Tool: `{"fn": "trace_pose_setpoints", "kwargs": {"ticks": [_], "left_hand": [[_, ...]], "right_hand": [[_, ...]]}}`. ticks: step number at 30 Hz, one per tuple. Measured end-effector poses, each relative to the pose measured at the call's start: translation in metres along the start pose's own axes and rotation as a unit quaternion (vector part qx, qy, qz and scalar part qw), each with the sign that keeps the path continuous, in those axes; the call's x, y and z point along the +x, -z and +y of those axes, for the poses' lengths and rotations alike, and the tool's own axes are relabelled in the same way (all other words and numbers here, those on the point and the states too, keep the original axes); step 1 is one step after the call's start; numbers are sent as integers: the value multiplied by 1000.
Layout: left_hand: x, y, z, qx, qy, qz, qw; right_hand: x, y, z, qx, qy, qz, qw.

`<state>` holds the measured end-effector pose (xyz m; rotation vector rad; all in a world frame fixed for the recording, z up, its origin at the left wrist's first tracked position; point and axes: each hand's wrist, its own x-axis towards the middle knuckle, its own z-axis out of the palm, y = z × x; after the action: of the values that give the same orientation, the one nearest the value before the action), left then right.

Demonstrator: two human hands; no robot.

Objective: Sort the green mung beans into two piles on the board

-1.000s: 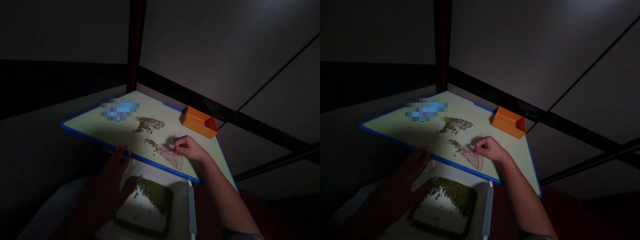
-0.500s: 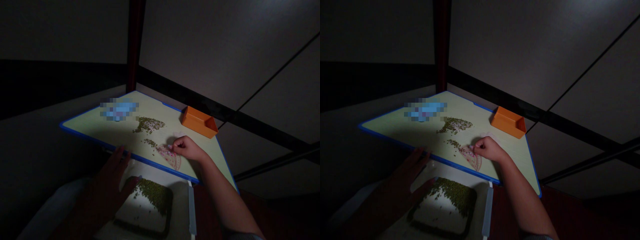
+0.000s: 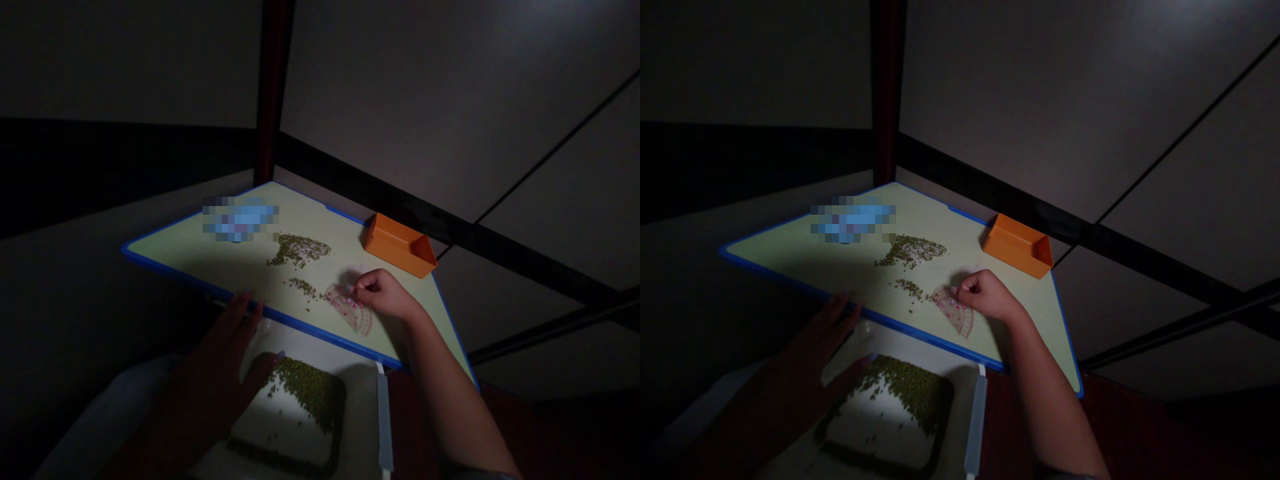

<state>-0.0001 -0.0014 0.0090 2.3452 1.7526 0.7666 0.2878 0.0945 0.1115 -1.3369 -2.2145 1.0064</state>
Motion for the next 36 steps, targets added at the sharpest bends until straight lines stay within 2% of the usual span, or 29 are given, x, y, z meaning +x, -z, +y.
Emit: {"fn": "trace_pose_setpoints", "kwargs": {"ticks": [8,16,21,36], "left_hand": [[0,5,4,-7,20,-9,1000],[0,3,3,-3,13,-8,1000],[-2,1,0,-6,3,-4,1000],[0,7,4,-19,16,-17,1000]], "right_hand": [[4,-6,3,7,18,-39,999],[1,-3,1,45,25,-68,996],[1,-3,0,29,19,-99,994],[1,0,2,3,1,-41,999]]}}
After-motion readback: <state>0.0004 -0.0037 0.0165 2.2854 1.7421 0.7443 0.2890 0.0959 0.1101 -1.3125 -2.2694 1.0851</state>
